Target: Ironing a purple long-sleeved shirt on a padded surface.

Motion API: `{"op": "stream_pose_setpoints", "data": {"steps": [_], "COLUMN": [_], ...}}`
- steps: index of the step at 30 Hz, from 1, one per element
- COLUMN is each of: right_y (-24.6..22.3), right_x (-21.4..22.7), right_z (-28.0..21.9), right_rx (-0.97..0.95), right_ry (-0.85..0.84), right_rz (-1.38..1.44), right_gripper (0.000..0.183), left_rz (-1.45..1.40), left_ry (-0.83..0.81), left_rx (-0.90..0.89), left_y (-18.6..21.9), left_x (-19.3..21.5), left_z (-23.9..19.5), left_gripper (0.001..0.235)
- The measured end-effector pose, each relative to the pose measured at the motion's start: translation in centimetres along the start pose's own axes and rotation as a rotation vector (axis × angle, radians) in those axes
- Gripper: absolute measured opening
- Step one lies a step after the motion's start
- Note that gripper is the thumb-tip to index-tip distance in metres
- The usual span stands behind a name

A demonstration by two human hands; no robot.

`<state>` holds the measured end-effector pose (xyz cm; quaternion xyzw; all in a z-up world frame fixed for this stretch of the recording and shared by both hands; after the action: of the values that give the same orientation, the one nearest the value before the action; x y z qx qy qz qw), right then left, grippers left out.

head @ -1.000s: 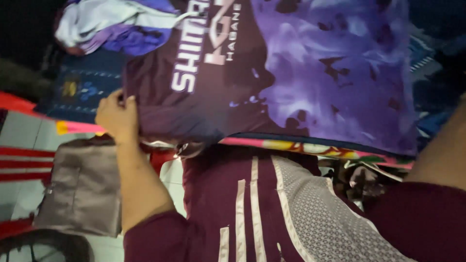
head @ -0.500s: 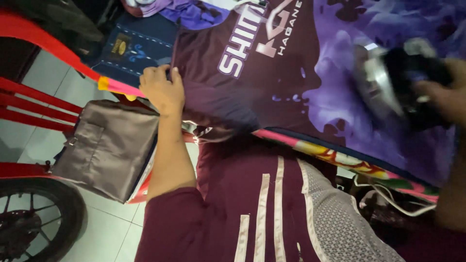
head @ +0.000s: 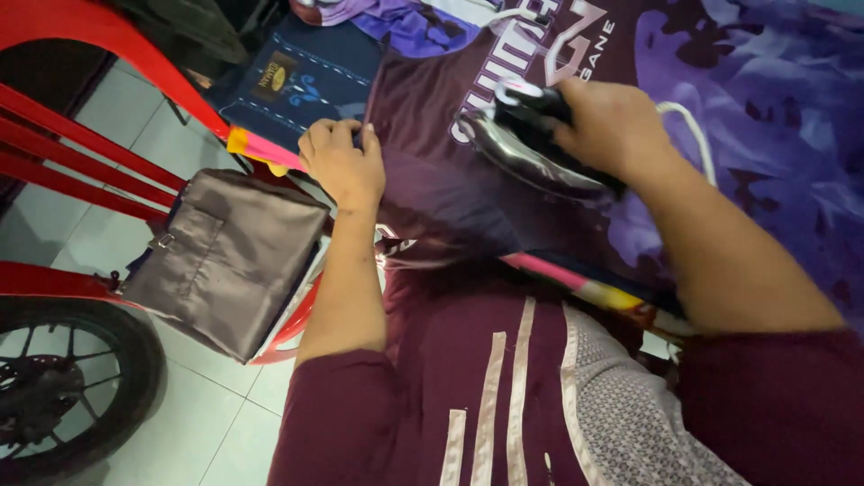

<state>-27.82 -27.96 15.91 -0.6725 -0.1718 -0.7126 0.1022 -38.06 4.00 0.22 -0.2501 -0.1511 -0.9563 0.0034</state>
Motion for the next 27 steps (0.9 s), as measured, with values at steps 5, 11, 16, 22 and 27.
{"op": "stream_pose_setpoints", "data": {"steps": [5,11,16,22,27], "right_y": [-5.7,-8.1,-5.5,-2.5,-4.5], "right_x": [-0.4,0.0,0.8,1.6,-0.3], "right_z": [5.1,6.7,0.0,-4.4,-0.5], "right_rx": [0.110,0.042,0.137,0.125,0.206], "right_ry": [0.195,0.065,0.030,0.067,0.178], "right_rz": [-0.010,0.067,0.072,-0.044,-0.016], "right_gripper": [0.039,0.025,0.019,0.042,0.035], "left_rz": [0.018,0.015,-0.019,0.098,0.086], "left_ry": [-0.006,0.007,-0.058,0.141,0.169], "left_rx": [0.042,0.036,0.105,0.091,0.215], "left_y": [-0.1,-0.5,-0.4,-0.8,-0.8], "left_x": [-0.3,-0.3,0.1,-1.4,-1.9], "left_z": [0.1,-0.1,-0.1,-1.1,-1.9], "left_gripper": [0.011,0.015,0.011,0.018,0.031]}}
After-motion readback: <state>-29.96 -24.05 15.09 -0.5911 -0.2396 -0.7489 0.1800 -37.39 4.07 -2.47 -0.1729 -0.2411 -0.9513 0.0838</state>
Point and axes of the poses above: each hand's wrist, its own z-axis towards the middle knuckle, its own x-axis out of the back of the hand, y = z × x, the point moved 1 cm from there along z, towards the middle knuckle, and after that the axes turned 15 degrees about -x, right-handed, at the moved point
